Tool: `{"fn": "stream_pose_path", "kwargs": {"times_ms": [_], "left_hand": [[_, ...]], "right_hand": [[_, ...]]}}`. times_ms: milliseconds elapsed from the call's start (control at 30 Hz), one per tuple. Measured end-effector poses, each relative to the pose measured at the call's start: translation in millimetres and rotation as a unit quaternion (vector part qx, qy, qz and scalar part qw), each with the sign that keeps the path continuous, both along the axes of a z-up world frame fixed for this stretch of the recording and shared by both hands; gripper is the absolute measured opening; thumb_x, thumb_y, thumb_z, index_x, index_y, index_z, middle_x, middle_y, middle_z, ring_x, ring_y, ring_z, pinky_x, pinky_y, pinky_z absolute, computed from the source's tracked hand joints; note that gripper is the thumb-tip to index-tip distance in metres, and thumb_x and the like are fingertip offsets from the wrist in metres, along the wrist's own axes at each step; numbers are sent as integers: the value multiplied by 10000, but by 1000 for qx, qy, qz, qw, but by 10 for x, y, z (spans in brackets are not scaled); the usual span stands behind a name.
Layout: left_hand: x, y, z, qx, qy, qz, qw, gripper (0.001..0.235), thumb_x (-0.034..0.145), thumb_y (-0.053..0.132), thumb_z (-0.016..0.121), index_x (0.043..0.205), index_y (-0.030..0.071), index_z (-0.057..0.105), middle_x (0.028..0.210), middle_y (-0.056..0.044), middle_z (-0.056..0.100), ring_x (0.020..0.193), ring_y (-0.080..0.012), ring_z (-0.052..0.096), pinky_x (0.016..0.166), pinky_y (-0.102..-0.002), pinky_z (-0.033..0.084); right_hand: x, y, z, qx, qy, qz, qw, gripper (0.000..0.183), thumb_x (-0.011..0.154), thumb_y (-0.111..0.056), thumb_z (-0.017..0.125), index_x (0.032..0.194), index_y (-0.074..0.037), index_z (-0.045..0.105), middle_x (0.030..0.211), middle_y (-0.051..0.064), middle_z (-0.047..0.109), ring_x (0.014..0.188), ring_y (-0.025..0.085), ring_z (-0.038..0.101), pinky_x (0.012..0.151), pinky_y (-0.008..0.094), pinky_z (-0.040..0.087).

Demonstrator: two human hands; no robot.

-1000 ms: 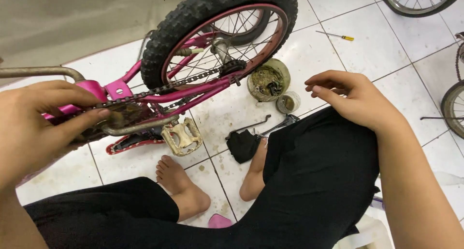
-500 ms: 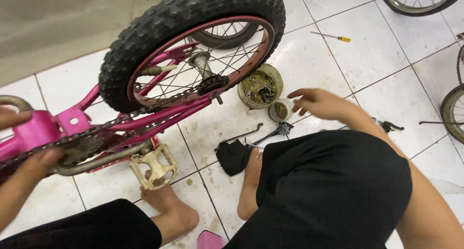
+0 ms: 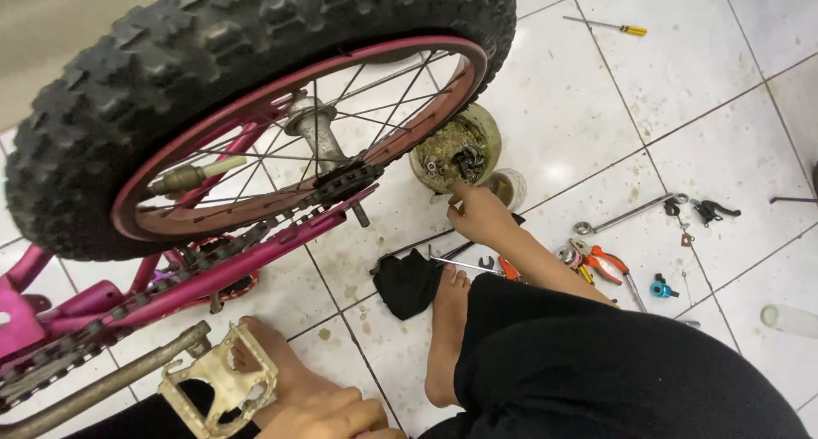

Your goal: The person sits on the floor and works on the rear wheel and chain of a pink bicycle. They use their hands to manipulate the chain and gears, then dip a small metal part into a container of grease before applying it to the bicycle's drivetrain.

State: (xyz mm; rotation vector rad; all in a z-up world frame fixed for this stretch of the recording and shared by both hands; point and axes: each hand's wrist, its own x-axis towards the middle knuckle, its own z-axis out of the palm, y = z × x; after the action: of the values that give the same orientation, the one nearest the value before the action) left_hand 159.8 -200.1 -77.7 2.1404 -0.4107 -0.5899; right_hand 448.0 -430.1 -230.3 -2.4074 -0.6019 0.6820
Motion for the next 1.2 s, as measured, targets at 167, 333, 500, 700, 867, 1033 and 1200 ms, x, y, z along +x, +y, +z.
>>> {"fn": "stream_pose_path", "kwargs": {"times_ms": [167, 333, 500, 700, 867, 1033, 1200], "left_hand": [[88, 101, -293, 46, -110, -81, 990, 144, 965, 225, 623, 1080, 216, 711, 901, -26, 597, 740, -183, 615, 675, -316, 543], [2, 119, -557, 54, -89, -86, 991, 226, 922, 192, 651, 1135, 209, 723, 961, -56, 607, 759, -228, 631, 687, -375, 545], [-26, 112, -805, 118, -4, -161, 980, 325, 939, 188, 588, 1256, 138, 645, 1070, -143, 619, 884, -360, 655, 742, -519, 545], [-85, 118, -1029, 140, 48, -127, 981, 464, 1001, 495, 635, 1335, 174, 629, 1056, -137, 627, 934, -378, 650, 800, -547, 507], [84, 120, -994, 140, 122, -121, 975, 435, 1002, 449, 652, 1337, 174, 616, 1109, -117, 638, 990, -336, 633, 859, -518, 494], [302, 130, -933, 164, 161, -73, 971, 388, 936, 368, 688, 1262, 162, 641, 1072, -87, 666, 955, -314, 648, 793, -490, 529], [592, 112, -861, 160, 266, 39, 950, 298, 915, 389, 681, 1167, 232, 699, 1052, 20, 701, 951, -189, 679, 809, -361, 544]], "right_hand": [[-18, 56, -69, -73, 48, 37, 995, 359, 807, -189, 607, 1118, -75, 744, 899, 70, 788, 779, 292, 735, 691, 378, 570], [180, 126, -191, -87, 97, 84, 988, 240, 800, -207, 631, 889, -62, 800, 698, 81, 726, 602, 265, 643, 625, 354, 525], [248, 279, -570, 89, -38, 46, 994, 258, 750, 2, 677, 995, 10, 755, 860, 173, 712, 696, 335, 689, 646, 395, 549], [191, 307, -1219, -63, -218, 156, 961, 217, 744, -165, 728, 952, -110, 753, 991, 72, 692, 966, 315, 652, 747, 411, 565], [224, 321, -1213, -59, -203, 152, 966, 258, 736, -155, 743, 992, -125, 763, 949, 80, 690, 937, 320, 667, 722, 419, 560], [287, 288, -1021, -16, -220, 127, 967, 138, 807, -179, 732, 911, -89, 741, 838, 92, 692, 746, 317, 675, 614, 411, 535], [377, 223, -931, 29, -227, 72, 971, 267, 788, -158, 753, 1039, -68, 749, 1061, 95, 701, 862, 312, 686, 710, 391, 554]]}}
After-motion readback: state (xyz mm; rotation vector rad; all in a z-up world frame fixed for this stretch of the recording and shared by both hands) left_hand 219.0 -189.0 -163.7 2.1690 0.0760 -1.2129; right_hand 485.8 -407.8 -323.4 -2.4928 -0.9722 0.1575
